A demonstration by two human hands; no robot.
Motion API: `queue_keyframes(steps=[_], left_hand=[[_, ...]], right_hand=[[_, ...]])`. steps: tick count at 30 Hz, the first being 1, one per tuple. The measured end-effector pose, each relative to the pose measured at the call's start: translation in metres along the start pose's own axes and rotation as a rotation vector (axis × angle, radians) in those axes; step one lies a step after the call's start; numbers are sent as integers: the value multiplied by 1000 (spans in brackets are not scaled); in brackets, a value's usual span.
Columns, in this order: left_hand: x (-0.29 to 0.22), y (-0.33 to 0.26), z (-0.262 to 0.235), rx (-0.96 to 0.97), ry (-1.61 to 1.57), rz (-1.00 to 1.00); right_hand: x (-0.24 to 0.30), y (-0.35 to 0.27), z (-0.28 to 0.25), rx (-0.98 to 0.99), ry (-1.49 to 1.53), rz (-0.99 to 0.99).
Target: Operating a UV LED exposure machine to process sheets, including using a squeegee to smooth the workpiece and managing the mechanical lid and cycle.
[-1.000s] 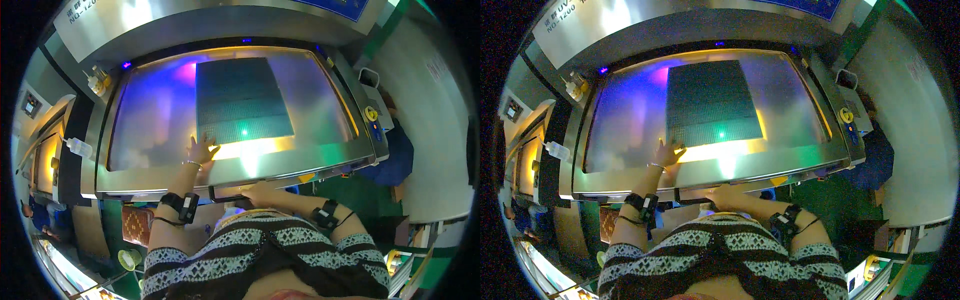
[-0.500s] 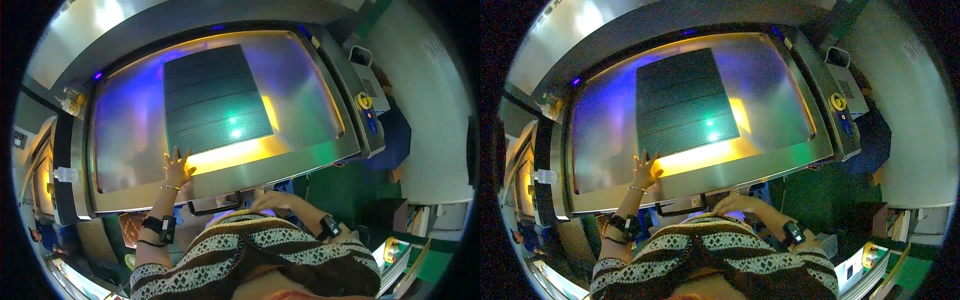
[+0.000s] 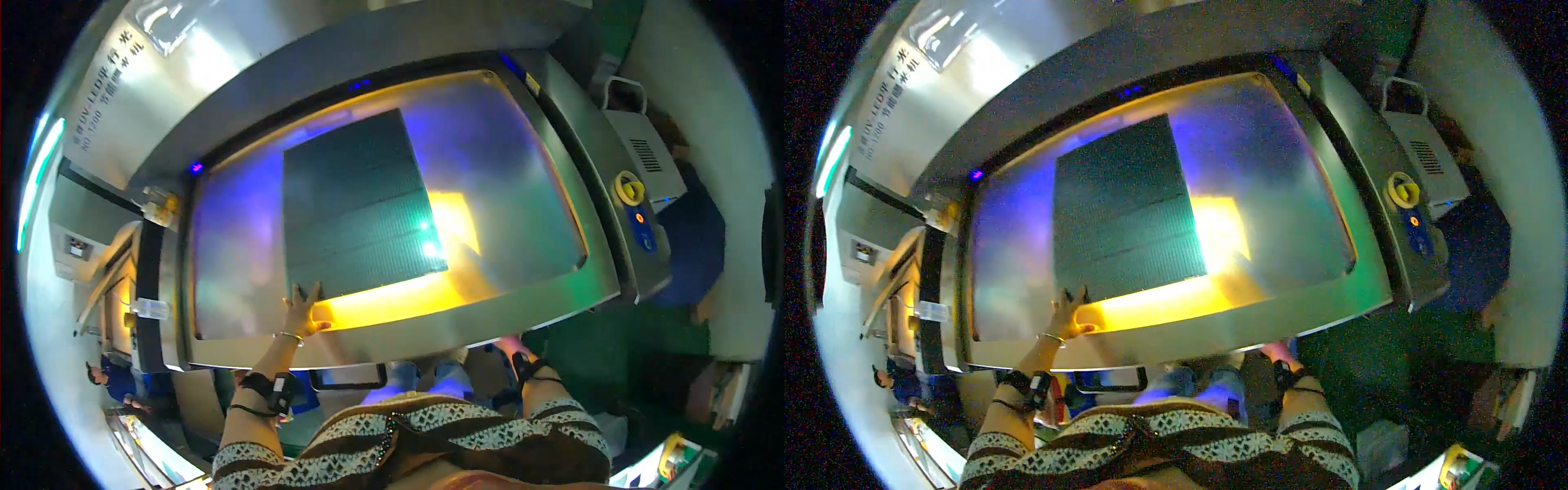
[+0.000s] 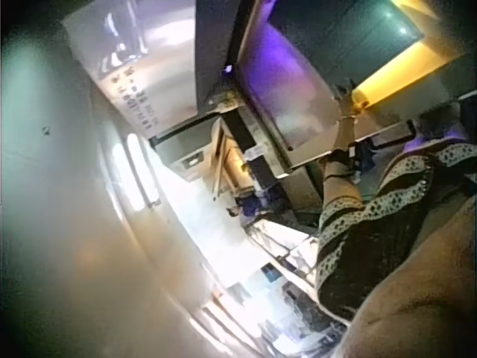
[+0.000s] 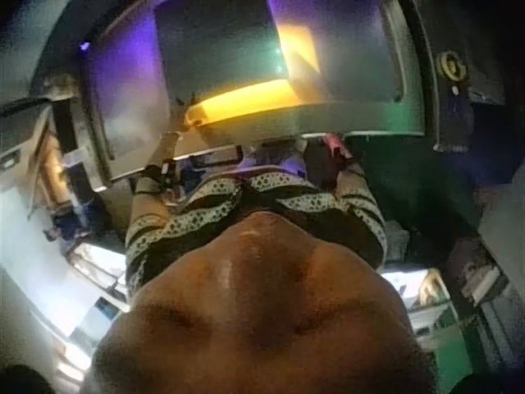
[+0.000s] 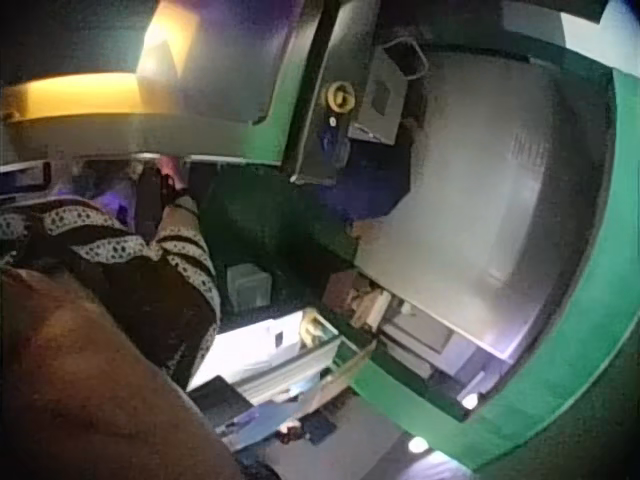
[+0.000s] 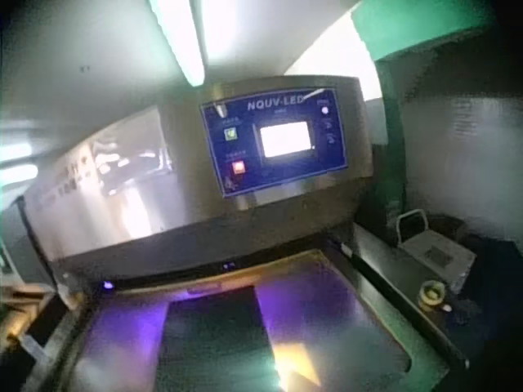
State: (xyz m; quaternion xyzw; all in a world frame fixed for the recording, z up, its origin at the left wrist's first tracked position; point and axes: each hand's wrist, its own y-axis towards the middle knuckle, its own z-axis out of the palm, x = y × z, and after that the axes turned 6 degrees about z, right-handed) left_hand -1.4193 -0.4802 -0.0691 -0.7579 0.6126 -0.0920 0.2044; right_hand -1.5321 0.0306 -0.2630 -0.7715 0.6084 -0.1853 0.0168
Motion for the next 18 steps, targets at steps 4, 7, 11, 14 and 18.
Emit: queue_keyframes(steps=[4,7,11,14,18], left_hand=[[-2,0,-1,-39,-45,1],[-3,-3,-2,-70,-52,11],[-3,3,-2,-81,-45,24],[-7,-2,-2,-70,-48,30],[-8,-4,1,-79,-40,-3]], right_hand=[[3,-3,4,-34,-7,88],[2,-14,11,-56,-13,156],[19,-39,23,-100,-38,228],[31,-79,33,-143,-68,234],[48,-88,16,168,-3,364]])
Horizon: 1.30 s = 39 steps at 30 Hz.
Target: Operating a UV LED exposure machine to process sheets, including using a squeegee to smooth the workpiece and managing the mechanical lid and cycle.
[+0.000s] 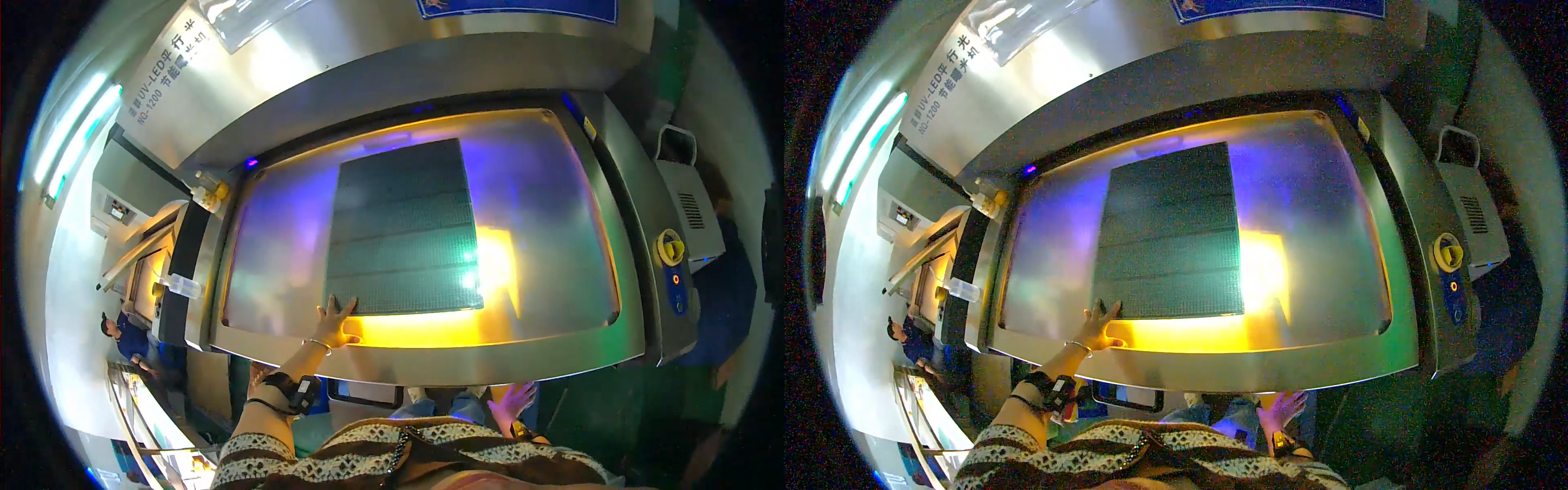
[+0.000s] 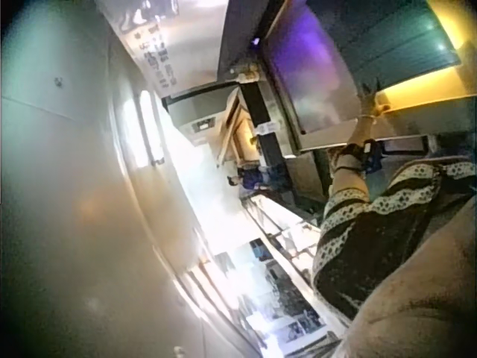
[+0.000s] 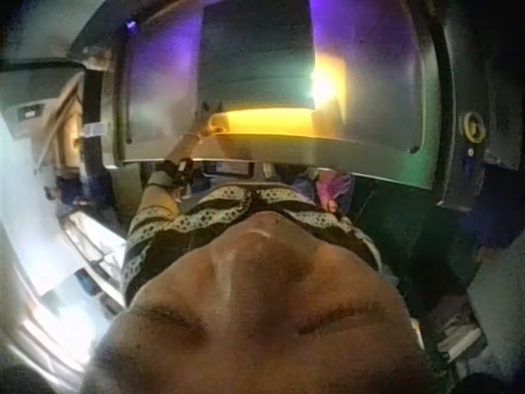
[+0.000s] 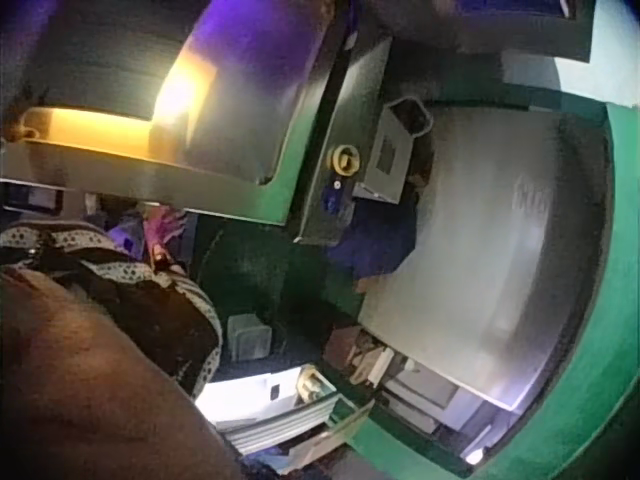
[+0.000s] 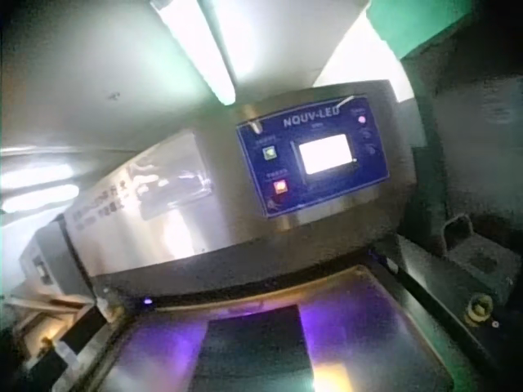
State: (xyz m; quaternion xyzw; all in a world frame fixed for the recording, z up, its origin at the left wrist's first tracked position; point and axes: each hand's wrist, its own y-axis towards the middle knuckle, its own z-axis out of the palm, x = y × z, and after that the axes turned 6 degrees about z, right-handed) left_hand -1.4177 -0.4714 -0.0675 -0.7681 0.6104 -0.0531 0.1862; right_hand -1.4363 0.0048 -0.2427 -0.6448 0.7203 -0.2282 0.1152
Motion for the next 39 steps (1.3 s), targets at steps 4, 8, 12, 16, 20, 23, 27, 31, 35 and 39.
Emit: queue_keyframes(steps=[4,8,12,16,20,23,27,31,35,39], left_hand=[[-15,10,-4,27,52,11],[-22,9,-6,52,106,-24],[-26,11,-7,82,129,-40],[-32,9,-12,129,158,-82],[-45,18,-16,144,181,-88],[-21,15,-2,36,207,-45],[-41,11,-22,73,195,-78],[-28,11,-7,-50,193,-11],[-38,17,-11,25,167,31],[-42,13,-20,77,219,51]], right_hand=[[8,18,11,-91,-90,147],[-12,14,3,-88,189,87],[-42,5,-7,162,207,200],[-34,11,-13,148,277,276],[-32,42,-18,147,596,157],[-27,44,-30,227,855,73],[-61,-13,-38,254,1135,116],[-85,-125,-49,114,1285,229],[-80,-198,-94,-75,1331,194],[-88,-227,-128,-301,1482,224]])
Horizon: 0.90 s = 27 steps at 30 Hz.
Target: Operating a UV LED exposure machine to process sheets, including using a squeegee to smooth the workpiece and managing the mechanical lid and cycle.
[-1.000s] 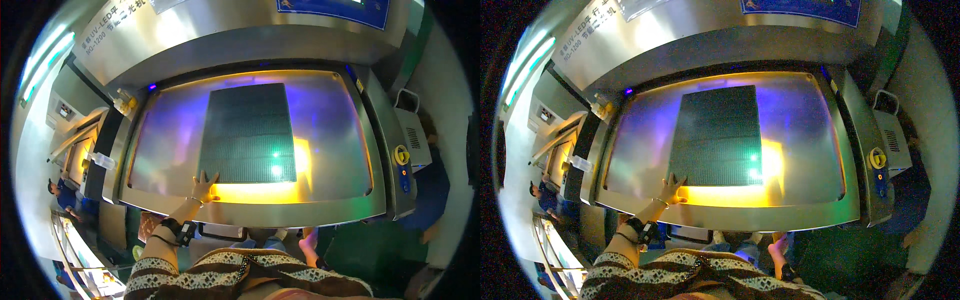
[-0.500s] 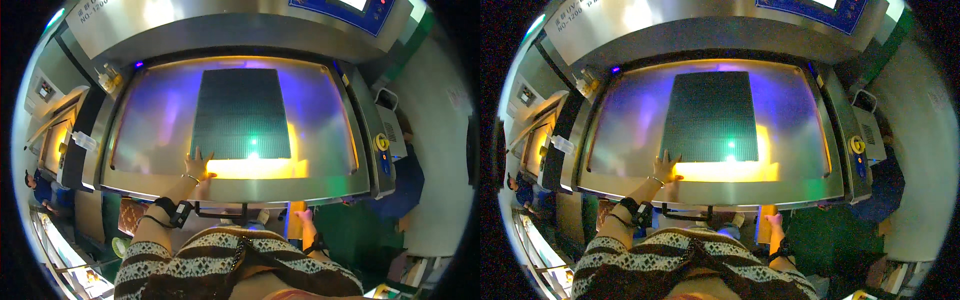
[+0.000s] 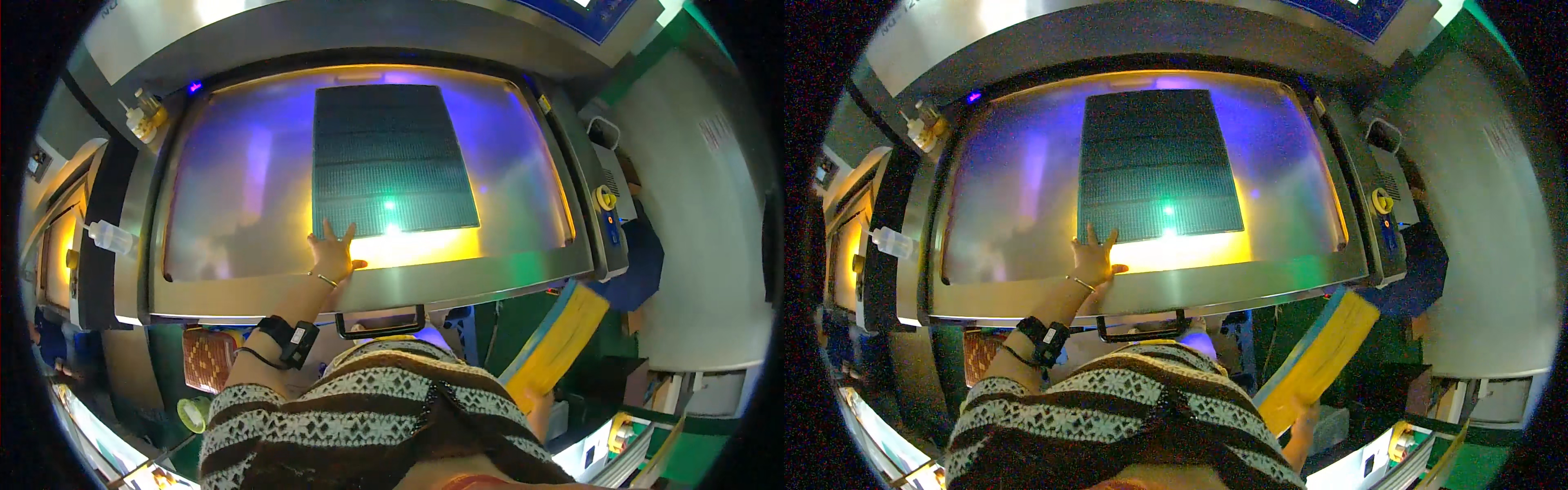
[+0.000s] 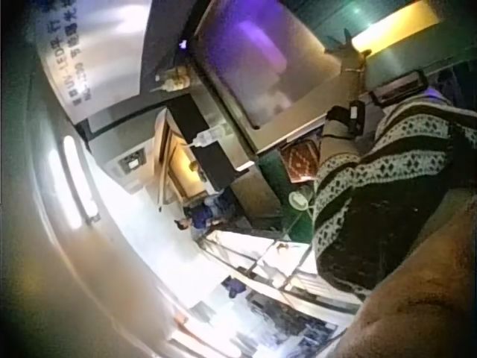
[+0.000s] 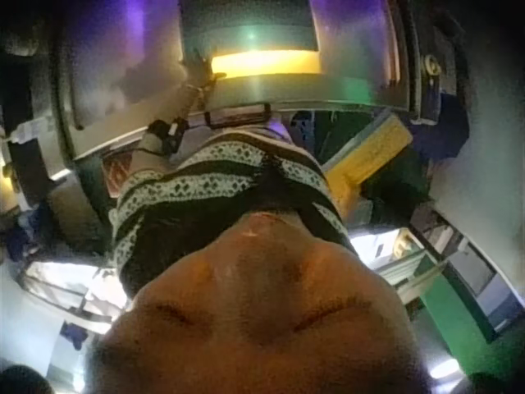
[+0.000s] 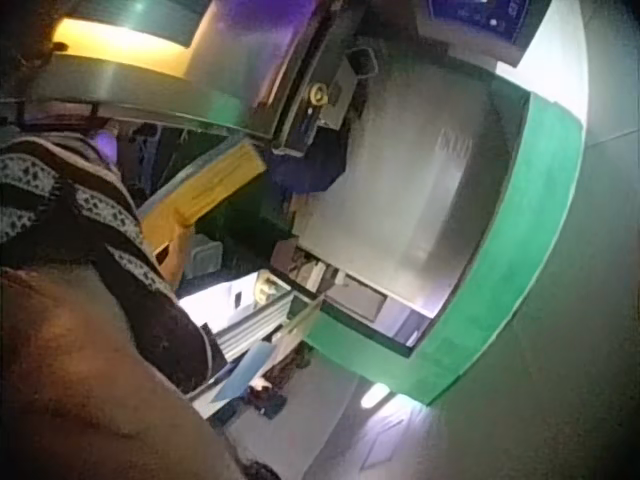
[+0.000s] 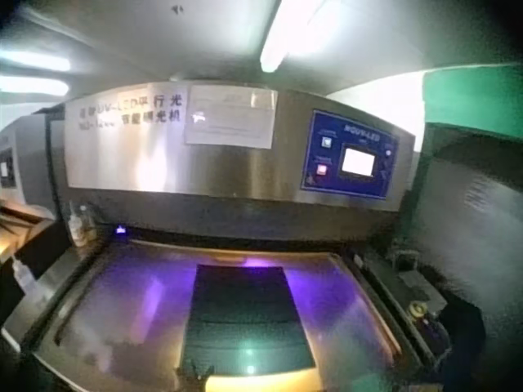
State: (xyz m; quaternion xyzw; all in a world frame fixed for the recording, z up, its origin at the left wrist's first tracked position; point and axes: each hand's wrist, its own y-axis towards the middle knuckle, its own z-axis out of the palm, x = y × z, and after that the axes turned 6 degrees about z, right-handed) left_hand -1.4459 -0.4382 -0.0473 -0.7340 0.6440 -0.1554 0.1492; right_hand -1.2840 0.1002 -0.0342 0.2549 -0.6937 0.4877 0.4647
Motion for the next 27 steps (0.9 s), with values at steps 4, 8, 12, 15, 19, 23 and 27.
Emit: queue_keyframes(steps=[4,8,12,15,19,23,27], left_hand=[[-4,0,-7,-26,-24,-6],[-3,-2,-7,-73,-37,15],[11,6,31,-255,-140,-67],[21,-7,49,-324,-303,-150],[13,-26,59,-497,-319,-171],[11,-32,66,-626,-364,-179],[8,-34,58,-626,-357,-168]], right_hand=[[90,48,64,87,-551,-137],[172,77,192,326,-1023,-632],[160,143,293,796,-1217,-1015],[162,151,339,1075,-1484,-1006],[170,158,361,1164,-1725,-930],[169,151,372,1227,-1765,-936],[166,156,373,1226,-1710,-919]])
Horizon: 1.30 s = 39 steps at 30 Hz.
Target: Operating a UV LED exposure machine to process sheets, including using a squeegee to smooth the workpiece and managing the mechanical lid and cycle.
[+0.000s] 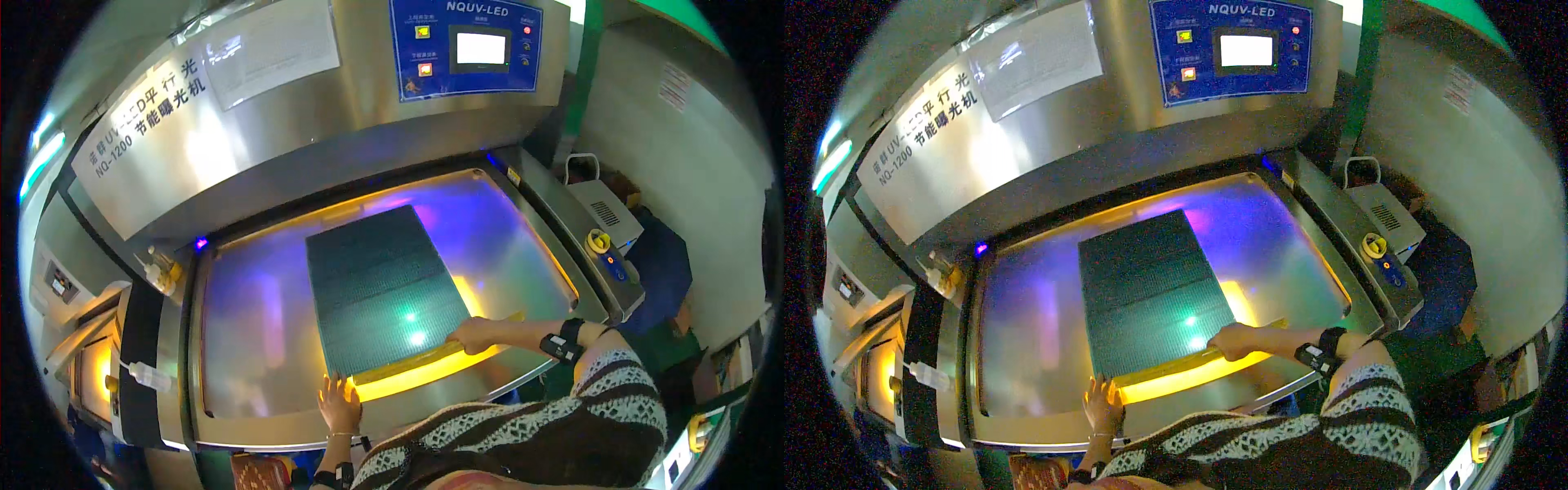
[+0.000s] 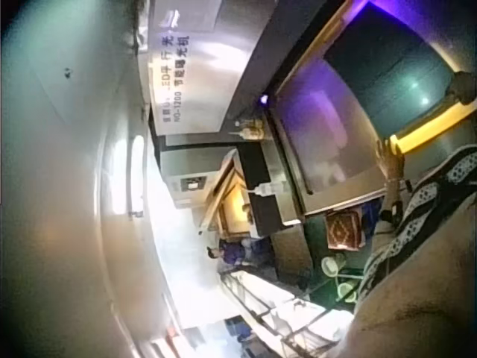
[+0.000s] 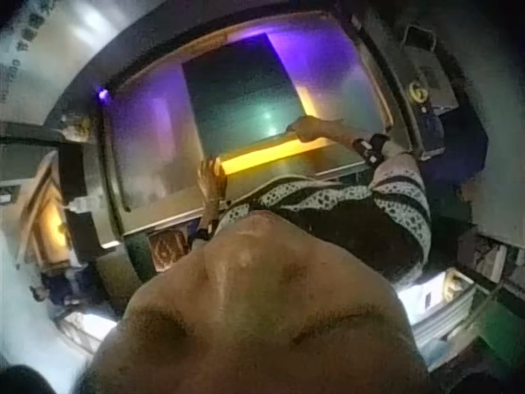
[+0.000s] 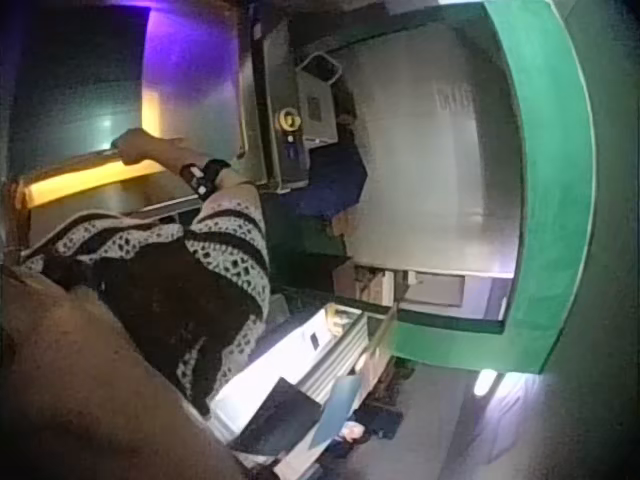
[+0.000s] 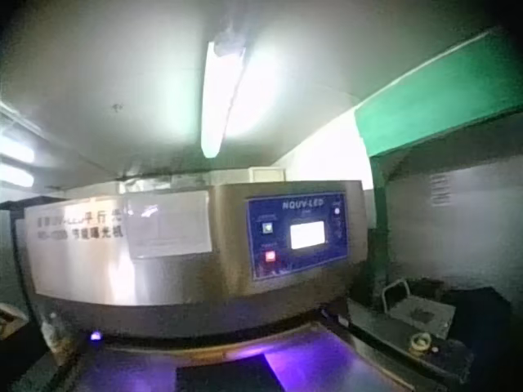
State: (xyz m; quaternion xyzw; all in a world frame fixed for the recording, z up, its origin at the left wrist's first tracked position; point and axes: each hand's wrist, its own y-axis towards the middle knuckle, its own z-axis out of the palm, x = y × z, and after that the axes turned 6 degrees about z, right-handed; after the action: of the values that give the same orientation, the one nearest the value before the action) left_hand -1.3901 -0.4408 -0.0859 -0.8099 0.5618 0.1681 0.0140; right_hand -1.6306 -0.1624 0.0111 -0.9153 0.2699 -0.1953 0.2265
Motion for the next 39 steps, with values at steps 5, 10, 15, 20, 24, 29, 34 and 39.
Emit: queue_keyframes(steps=[5,10,15,20,24,29,34,39], left_hand=[[11,0,4,8,63,33],[10,3,2,-11,85,54],[7,2,1,-9,87,51],[4,6,0,60,72,13],[11,2,6,12,75,23],[4,12,0,32,41,32],[4,15,-6,-24,40,28],[8,15,-7,50,55,1]], right_hand=[[10,1,-5,0,-13,-4],[9,0,-4,-21,-44,34],[11,-3,1,-47,-48,32],[15,-16,16,-45,-77,37],[21,-22,27,-166,-121,-13],[9,-12,53,-239,-122,-30],[14,-20,46,-325,-52,-15],[17,-19,40,-285,-51,-26]])
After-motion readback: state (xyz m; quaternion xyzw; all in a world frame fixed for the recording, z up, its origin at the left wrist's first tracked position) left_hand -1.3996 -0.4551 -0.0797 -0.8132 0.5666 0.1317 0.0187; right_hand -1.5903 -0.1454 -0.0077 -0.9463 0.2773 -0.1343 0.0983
